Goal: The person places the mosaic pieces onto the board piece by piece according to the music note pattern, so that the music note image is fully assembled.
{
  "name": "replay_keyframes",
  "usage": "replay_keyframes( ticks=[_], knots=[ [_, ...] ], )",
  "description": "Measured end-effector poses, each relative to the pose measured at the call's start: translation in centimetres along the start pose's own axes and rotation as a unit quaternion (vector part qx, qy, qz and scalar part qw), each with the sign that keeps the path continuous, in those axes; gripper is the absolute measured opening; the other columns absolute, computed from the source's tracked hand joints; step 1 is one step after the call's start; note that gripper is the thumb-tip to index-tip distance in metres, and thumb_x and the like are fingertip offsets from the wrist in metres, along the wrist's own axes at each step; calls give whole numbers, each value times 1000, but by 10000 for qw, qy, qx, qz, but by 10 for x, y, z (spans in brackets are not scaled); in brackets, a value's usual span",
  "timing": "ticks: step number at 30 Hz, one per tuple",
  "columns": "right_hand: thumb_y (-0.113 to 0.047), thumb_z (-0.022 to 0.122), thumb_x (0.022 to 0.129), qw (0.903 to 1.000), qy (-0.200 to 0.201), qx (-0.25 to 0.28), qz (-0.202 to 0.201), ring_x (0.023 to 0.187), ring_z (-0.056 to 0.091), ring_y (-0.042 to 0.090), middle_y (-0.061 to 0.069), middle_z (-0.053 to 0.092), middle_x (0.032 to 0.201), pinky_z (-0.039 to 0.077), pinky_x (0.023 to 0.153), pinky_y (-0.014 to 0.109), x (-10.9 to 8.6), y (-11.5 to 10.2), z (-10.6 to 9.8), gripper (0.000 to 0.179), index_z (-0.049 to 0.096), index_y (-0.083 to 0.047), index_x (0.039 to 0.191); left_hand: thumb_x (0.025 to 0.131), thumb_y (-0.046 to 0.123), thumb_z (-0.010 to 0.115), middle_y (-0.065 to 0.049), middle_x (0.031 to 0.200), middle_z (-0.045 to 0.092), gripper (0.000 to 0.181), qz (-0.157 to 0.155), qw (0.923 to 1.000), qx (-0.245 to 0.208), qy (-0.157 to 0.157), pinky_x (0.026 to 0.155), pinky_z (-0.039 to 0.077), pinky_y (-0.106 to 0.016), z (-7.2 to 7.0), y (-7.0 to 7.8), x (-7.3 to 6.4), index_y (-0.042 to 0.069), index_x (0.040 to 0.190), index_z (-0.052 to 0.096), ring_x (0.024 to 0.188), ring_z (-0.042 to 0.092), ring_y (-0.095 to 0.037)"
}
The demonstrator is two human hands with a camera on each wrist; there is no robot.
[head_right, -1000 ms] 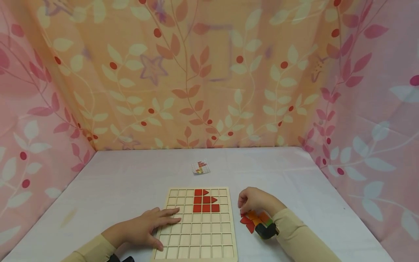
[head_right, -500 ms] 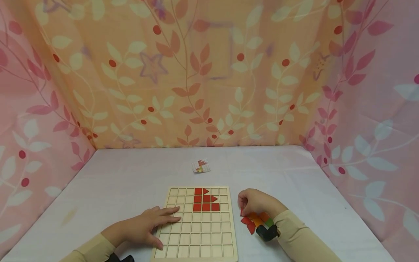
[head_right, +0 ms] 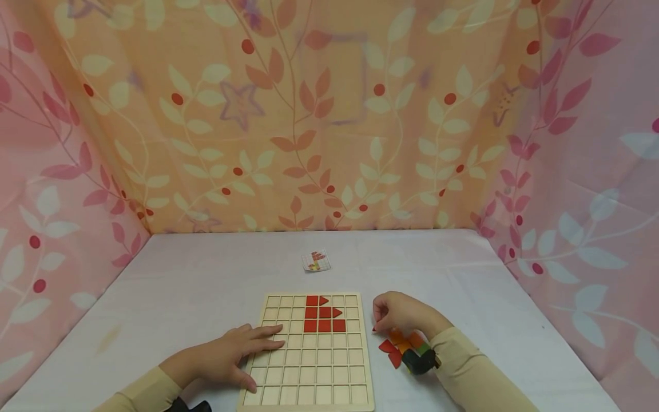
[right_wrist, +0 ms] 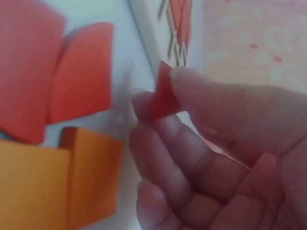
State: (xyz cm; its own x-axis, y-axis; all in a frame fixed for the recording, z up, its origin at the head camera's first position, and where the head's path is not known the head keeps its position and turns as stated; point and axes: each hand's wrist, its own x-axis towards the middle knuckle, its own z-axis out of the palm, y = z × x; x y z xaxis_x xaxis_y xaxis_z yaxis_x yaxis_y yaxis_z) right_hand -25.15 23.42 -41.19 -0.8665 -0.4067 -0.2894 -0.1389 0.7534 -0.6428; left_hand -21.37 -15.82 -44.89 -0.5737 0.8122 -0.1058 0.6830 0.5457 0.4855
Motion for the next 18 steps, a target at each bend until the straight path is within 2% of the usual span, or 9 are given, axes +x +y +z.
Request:
replay_keyframes(
  ticks=[5,12,18],
  knots=[
    [-11,71,78,9992,380,47,-147,58,51,17,0,54,61,42,50,29,3,-5,0,15,57,-12,73,75,62,57,6,152,16,77,-33,10000,-54,-24,96,16,-66,-1,1,0,36,142,30,132,19,-43],
    [-7,69,78,9965,565,202,-575,59,49,15,0,56,63,41,53,27,10,-13,7,6,64,-9,78,75,63,57,6,152,16,77,-31,10000,-24,-28,96,17,-66,1,0,1,38,142,30,132,20,-41],
    [-8,71,78,9953,566,500,-609,57,52,13,0,58,63,45,55,29,18,-18,17,9,63,-3,80,74,63,56,6,152,16,77,-32,10000,3,-34,96,17,-66,2,-1,2,38,142,29,132,20,-41]
  ],
)
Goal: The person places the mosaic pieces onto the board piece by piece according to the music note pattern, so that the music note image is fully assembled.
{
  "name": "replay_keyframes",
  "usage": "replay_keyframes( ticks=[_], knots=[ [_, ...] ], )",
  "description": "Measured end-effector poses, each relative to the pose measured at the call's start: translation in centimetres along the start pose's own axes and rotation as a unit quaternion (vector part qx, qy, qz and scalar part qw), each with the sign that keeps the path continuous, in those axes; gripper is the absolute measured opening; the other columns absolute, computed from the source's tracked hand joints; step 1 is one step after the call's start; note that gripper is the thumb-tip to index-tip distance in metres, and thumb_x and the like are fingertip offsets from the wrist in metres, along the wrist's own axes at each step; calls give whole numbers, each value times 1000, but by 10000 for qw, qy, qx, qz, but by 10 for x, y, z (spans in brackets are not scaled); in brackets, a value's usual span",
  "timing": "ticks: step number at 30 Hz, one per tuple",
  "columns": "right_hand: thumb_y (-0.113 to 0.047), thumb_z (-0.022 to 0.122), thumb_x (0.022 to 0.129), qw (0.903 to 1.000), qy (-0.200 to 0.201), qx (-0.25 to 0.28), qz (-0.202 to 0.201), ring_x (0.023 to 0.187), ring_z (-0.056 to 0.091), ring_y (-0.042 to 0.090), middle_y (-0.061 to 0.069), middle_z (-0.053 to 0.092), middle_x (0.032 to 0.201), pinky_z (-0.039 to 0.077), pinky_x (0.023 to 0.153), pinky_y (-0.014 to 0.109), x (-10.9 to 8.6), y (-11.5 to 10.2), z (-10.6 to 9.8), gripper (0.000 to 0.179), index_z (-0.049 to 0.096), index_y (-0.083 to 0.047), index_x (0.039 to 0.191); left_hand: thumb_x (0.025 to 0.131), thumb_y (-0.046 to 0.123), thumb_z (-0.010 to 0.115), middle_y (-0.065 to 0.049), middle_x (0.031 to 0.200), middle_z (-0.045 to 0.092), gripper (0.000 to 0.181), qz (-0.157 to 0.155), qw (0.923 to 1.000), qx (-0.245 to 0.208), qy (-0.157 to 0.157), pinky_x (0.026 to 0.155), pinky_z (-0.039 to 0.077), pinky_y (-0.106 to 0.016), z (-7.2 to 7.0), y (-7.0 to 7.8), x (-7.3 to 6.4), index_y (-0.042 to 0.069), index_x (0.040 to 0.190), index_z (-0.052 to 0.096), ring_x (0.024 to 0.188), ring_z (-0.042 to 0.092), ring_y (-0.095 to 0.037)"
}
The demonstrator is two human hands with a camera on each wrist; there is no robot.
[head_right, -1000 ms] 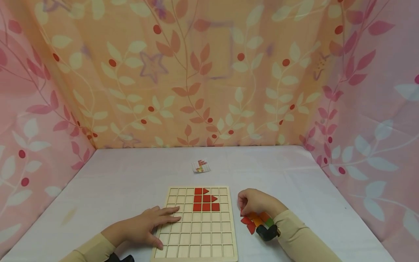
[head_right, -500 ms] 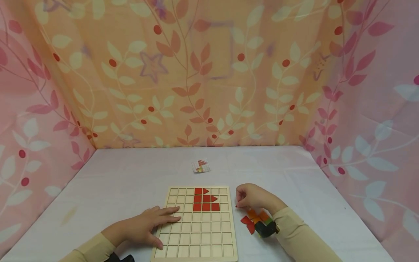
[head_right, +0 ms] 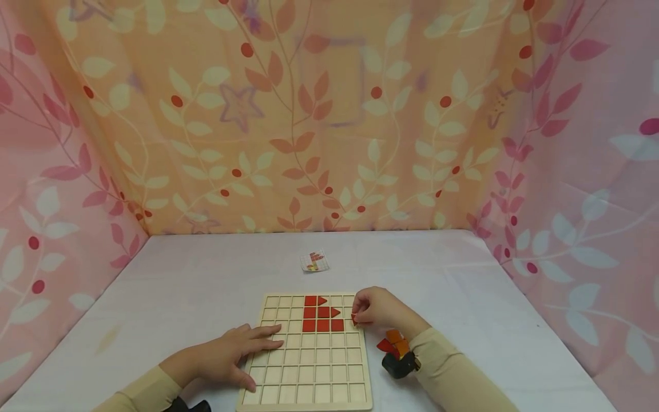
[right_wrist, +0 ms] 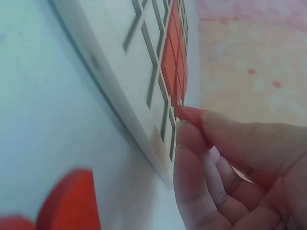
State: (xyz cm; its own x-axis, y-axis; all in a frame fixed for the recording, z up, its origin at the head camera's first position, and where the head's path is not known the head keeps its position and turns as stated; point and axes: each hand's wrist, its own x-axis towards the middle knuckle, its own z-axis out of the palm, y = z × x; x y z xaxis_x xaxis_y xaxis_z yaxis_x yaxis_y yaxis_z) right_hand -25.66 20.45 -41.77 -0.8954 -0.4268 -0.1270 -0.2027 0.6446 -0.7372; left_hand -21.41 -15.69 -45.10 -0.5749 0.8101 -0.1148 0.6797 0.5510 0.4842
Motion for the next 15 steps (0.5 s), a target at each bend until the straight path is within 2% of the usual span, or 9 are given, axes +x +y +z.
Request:
replay_keyframes(
  ticks=[8,15],
  knots=[
    [-3,69,78,9996,-14,197,176,56,54,14,2,59,63,47,54,28,6,-6,11,10,60,-5,75,74,64,56,6,152,16,77,1,10000,3,15,96,18,-65,1,-2,0,38,142,29,131,21,-41],
    [-3,72,75,9992,48,-60,398,56,52,12,-1,58,62,45,54,27,5,-8,12,14,60,-9,71,74,64,56,7,152,15,77,-37,10000,5,11,96,19,-63,0,-1,-1,39,142,29,130,23,-40]
  ],
)
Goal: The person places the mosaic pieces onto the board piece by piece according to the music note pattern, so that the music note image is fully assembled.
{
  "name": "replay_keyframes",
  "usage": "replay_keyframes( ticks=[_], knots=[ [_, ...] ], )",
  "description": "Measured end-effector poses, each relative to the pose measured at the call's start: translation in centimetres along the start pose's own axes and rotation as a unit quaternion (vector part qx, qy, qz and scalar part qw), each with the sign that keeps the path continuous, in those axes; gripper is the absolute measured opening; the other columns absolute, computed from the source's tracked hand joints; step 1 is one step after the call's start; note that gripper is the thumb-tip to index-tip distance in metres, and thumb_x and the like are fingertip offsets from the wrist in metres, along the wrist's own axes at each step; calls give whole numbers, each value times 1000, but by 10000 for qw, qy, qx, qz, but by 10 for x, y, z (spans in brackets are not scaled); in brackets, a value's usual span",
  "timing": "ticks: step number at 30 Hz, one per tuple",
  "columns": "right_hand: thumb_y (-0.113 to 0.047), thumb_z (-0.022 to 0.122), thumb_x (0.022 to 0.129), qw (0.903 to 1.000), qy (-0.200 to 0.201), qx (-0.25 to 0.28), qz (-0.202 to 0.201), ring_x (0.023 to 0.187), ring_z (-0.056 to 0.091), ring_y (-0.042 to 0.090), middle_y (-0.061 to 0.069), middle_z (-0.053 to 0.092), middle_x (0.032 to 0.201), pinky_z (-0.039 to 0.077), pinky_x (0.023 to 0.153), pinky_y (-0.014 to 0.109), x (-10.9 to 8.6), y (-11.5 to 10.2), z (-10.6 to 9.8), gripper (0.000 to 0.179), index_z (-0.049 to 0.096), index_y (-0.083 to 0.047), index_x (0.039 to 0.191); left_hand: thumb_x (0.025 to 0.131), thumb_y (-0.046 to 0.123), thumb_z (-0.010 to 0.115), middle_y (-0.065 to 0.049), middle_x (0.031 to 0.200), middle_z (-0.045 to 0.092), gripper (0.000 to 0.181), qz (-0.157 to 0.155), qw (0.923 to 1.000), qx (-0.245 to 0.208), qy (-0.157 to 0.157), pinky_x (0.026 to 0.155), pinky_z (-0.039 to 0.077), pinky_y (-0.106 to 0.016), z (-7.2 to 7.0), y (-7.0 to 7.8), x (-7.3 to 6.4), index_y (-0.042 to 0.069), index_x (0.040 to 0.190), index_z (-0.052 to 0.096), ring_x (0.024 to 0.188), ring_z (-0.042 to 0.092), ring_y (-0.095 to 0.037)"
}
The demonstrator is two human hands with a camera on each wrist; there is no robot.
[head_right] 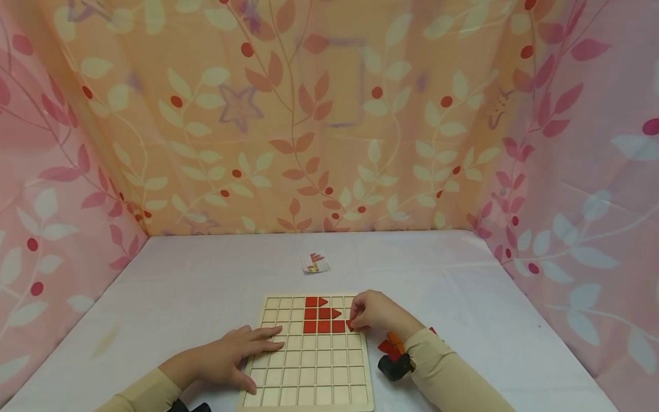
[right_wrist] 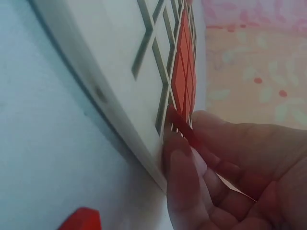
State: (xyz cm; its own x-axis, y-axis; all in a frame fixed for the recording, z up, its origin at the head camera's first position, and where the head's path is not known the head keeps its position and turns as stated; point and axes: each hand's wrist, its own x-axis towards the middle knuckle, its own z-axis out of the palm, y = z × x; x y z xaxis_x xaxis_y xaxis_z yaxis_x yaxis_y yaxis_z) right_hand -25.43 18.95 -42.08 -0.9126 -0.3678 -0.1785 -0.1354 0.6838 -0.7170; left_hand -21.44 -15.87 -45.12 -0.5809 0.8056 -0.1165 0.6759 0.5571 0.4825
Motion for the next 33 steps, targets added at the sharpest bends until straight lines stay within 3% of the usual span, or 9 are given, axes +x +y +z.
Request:
replay_keyframes(
  ticks=[13,21,33],
  knots=[
    [-2,72,74,9994,-71,-316,91,60,48,14,-2,54,63,40,54,27,-1,1,-1,12,63,-9,72,74,64,56,7,152,16,77,64,10000,14,52,95,19,-65,0,1,0,38,142,30,131,21,-45],
    [1,71,73,9976,20,-621,-303,57,46,12,-4,50,60,38,52,26,0,-1,3,15,60,-8,68,74,62,57,7,152,16,76,-47,9999,-124,-17,96,17,-66,-3,4,-2,38,141,31,131,19,-46],
    [-1,72,73,9969,-104,-662,-407,60,47,12,-4,52,62,39,53,27,2,3,0,14,62,-10,71,74,62,57,5,152,16,77,66,9999,-89,-29,95,18,-66,-3,3,0,37,142,30,131,20,-45]
  ],
)
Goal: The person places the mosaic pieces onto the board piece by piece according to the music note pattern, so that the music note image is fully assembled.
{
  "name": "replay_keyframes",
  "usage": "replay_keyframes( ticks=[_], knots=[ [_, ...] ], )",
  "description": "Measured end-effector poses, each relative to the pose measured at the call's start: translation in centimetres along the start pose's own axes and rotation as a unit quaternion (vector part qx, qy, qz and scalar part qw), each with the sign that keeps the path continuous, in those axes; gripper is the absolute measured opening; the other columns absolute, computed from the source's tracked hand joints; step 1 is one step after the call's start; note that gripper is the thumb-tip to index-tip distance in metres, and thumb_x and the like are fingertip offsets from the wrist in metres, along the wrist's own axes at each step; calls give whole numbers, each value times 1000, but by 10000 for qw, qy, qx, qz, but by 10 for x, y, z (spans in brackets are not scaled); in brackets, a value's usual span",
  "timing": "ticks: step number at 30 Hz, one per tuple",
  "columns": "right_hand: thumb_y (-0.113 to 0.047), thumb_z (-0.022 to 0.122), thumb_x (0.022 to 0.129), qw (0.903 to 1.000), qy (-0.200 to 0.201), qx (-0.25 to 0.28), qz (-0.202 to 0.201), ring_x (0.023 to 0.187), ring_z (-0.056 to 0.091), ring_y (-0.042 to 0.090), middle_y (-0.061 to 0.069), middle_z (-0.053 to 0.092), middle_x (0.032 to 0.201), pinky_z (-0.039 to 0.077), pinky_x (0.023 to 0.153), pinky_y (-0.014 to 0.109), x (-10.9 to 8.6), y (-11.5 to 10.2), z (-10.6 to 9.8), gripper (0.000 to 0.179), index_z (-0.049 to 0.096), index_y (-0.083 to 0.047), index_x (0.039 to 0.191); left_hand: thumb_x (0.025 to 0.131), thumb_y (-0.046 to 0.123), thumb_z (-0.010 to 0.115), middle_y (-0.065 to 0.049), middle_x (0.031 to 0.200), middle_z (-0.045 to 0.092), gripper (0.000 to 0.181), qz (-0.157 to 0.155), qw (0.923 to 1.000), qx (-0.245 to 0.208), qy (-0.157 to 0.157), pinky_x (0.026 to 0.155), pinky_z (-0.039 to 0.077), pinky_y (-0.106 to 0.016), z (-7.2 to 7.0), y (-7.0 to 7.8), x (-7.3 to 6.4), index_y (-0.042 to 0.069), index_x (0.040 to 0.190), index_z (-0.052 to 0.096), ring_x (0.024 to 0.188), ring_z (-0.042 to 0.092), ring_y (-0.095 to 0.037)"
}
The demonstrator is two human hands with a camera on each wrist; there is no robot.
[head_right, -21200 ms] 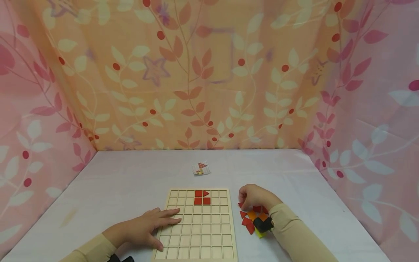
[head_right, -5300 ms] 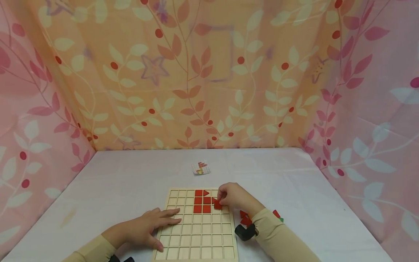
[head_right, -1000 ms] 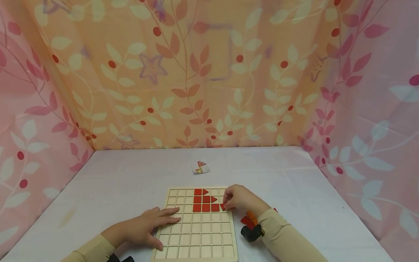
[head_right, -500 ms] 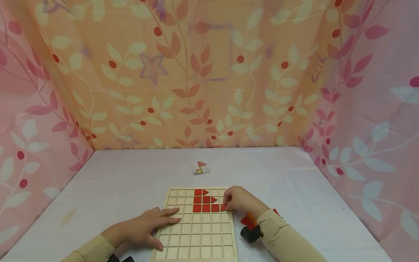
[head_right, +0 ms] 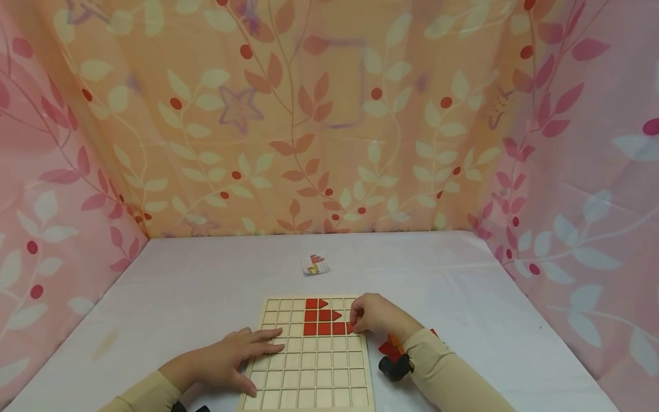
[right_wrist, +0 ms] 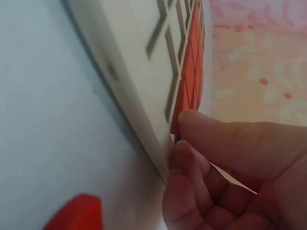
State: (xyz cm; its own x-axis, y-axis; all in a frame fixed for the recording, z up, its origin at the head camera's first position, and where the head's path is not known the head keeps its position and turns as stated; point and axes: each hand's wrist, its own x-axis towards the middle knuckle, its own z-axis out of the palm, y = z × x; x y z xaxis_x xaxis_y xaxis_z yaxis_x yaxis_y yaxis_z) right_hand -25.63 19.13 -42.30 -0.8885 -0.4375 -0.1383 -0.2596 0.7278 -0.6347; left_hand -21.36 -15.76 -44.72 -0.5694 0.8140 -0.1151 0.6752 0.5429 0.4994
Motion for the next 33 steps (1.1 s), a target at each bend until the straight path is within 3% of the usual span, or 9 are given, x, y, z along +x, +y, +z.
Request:
replay_keyframes(
  ticks=[13,24,33],
  knots=[
    [1,67,72,9993,-102,-328,174,63,49,14,-2,54,65,42,54,28,-20,13,-27,13,64,-12,74,74,63,56,5,152,16,77,-54,9999,84,30,95,18,-66,1,1,-2,37,142,30,130,20,-47],
    [-3,74,71,9920,-107,-127,1249,66,49,18,3,55,69,45,59,31,-46,33,-39,15,63,-13,76,73,63,57,5,152,17,77,-107,9999,52,28,97,17,-65,1,3,-1,37,141,31,131,20,-44],
    [-6,77,69,9921,-277,-56,1219,64,47,18,4,52,69,40,54,28,-54,43,-37,19,60,-12,78,74,62,57,4,152,17,77,-93,9999,50,20,97,17,-65,0,3,-1,36,141,32,131,21,-43]
  ],
)
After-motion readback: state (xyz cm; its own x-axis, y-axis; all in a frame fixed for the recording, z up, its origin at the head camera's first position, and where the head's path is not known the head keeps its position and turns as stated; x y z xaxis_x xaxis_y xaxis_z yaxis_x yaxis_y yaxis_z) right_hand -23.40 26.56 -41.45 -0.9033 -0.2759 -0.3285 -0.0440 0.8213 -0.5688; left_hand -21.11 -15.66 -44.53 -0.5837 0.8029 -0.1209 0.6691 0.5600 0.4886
